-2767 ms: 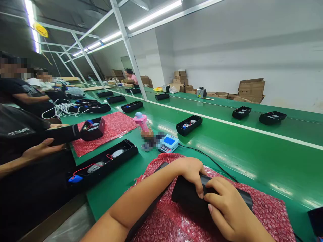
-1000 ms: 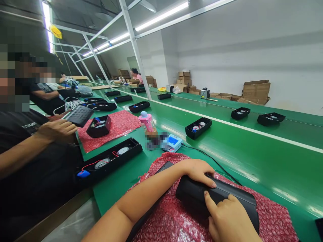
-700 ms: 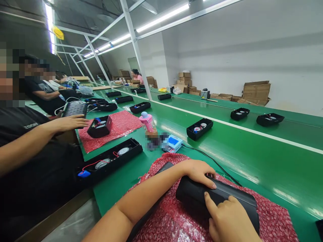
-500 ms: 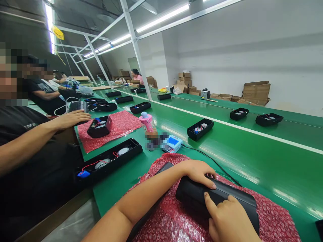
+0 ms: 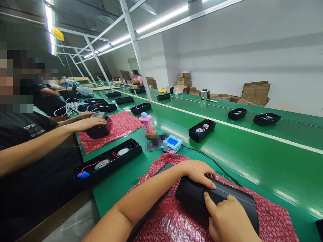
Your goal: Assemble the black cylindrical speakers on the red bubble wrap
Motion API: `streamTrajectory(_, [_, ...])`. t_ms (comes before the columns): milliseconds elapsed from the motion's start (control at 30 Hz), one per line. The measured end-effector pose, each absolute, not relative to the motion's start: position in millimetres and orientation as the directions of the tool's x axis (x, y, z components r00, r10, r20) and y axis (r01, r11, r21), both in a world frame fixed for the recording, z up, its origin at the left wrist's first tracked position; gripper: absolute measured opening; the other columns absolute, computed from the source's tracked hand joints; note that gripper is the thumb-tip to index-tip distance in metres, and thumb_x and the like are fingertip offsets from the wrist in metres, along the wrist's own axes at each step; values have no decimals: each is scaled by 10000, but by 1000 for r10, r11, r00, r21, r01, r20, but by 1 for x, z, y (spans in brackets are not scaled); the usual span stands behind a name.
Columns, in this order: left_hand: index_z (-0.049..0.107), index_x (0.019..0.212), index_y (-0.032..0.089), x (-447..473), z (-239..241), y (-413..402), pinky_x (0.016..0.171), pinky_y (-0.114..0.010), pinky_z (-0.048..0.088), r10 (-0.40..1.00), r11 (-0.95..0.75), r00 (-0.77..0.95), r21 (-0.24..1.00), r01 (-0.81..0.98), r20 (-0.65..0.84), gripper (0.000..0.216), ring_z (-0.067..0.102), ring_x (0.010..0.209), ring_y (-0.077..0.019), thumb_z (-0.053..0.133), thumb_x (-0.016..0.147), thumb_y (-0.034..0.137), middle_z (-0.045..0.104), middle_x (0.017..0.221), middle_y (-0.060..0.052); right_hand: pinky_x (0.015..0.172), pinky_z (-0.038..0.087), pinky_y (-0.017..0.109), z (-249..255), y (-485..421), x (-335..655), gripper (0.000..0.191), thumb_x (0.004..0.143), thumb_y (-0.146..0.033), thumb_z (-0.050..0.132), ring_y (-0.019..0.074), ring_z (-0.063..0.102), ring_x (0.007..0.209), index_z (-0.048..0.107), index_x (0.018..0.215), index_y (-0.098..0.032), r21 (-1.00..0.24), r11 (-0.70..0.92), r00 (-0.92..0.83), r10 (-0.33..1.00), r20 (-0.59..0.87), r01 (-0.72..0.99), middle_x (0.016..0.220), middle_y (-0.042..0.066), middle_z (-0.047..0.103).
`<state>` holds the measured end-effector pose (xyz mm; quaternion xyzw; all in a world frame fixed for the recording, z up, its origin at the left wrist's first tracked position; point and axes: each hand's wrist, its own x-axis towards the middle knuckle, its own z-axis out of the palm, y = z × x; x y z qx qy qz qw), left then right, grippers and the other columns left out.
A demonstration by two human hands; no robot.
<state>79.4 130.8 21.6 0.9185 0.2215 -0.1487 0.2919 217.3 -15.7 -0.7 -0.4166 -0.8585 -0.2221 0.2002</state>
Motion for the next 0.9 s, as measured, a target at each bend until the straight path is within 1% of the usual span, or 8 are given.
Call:
streamTrajectory(367, [531,1291,138,80,23,131,953,-361,438,321,-721,852,476,503,-415,599,561,1135,-281,456,884,572,588,1268,-133,496,363,279,3,-16,217,436,510,-118,553,132,555,400,766,889,-147,221,547,-570,629,529,808,469,-8,612])
streamTrajectory(533, [539,1282,129,79,24,130,945,-366,440,319,-722,855,480,498,-408,596,565,1123,-286,457,885,566,594,1257,-138,495,352,287,0,-17,218,432,530,-111,545,132,545,394,759,905,-135,207,560,-576,634,517,802,464,-17,603])
streamTrajectory(733, [545,1272,142,79,22,130,936,-361,446,317,-722,863,489,489,-394,586,570,1121,-280,438,887,571,597,1258,-133,511,348,286,-3,-16,220,437,566,-98,529,138,565,430,738,948,-132,177,567,-570,654,497,805,502,-17,625])
streamTrajectory(900, [552,1267,141,78,21,131,941,-387,444,320,-717,865,498,488,-387,615,570,1121,-297,424,874,597,599,1252,-142,515,355,288,-3,-15,218,440,548,-99,557,140,559,427,737,948,-130,173,566,-568,658,493,806,492,-24,616])
